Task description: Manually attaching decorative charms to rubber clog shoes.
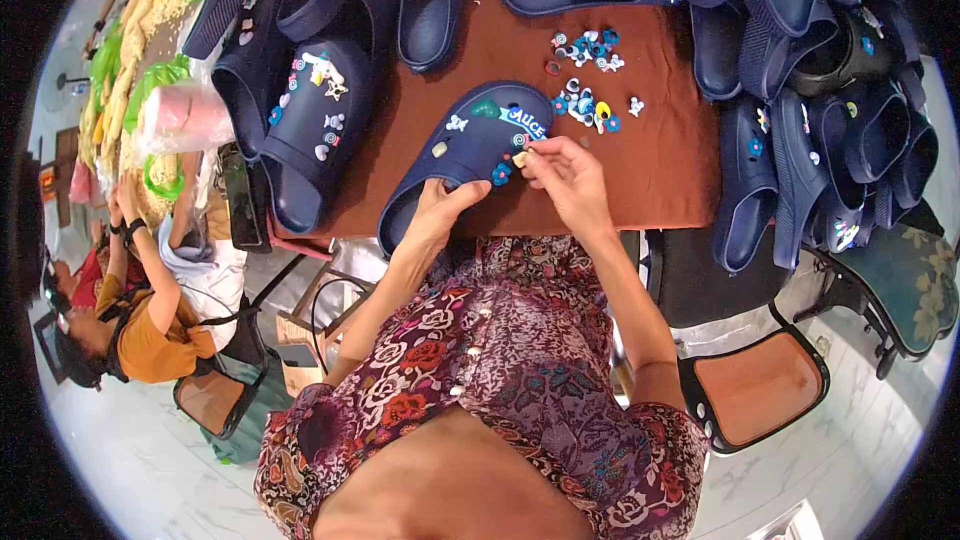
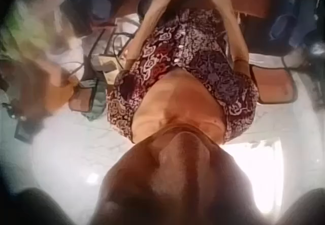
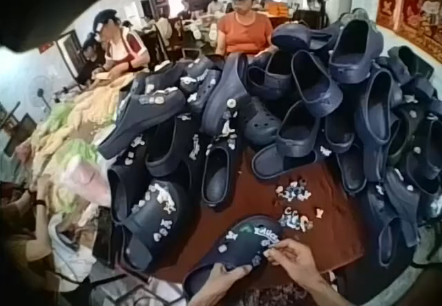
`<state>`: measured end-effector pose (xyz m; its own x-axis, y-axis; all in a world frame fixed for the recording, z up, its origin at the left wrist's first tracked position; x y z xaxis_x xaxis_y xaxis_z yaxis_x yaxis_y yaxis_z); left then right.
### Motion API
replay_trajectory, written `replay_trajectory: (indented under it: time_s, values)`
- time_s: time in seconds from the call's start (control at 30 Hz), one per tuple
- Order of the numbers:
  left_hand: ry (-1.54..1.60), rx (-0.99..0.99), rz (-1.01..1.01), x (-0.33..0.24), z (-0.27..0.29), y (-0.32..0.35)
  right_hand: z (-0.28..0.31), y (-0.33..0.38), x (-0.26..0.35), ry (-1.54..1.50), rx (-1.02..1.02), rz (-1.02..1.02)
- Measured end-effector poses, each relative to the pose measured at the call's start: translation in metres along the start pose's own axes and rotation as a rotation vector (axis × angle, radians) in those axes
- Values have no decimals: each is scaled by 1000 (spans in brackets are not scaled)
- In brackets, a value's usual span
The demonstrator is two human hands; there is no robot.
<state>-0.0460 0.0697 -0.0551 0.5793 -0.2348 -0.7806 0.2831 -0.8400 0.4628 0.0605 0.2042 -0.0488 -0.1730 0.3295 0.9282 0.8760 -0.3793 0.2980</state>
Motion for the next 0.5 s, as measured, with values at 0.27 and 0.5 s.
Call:
replay_trajectory:
  time_s: [0.27,0.5]
  values:
    - [-63,-48,-128,2,-13,7,-4,10,-28,-265,-71,-190]
    - [-188,-13,-140,4,-18,7,-10,15,-42,-390,-44,-228]
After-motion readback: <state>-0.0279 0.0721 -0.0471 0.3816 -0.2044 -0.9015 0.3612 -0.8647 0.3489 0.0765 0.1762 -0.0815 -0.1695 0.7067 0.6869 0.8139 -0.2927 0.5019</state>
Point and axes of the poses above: each hand's wrist, its own y-axis away from the middle knuckle, its own z-axis out of the back of the hand, x = y × z, the point moved 10 cm from there along -y, towards the middle knuckle, and after that the axes turned 14 degrees about x, right-handed, at the moved point
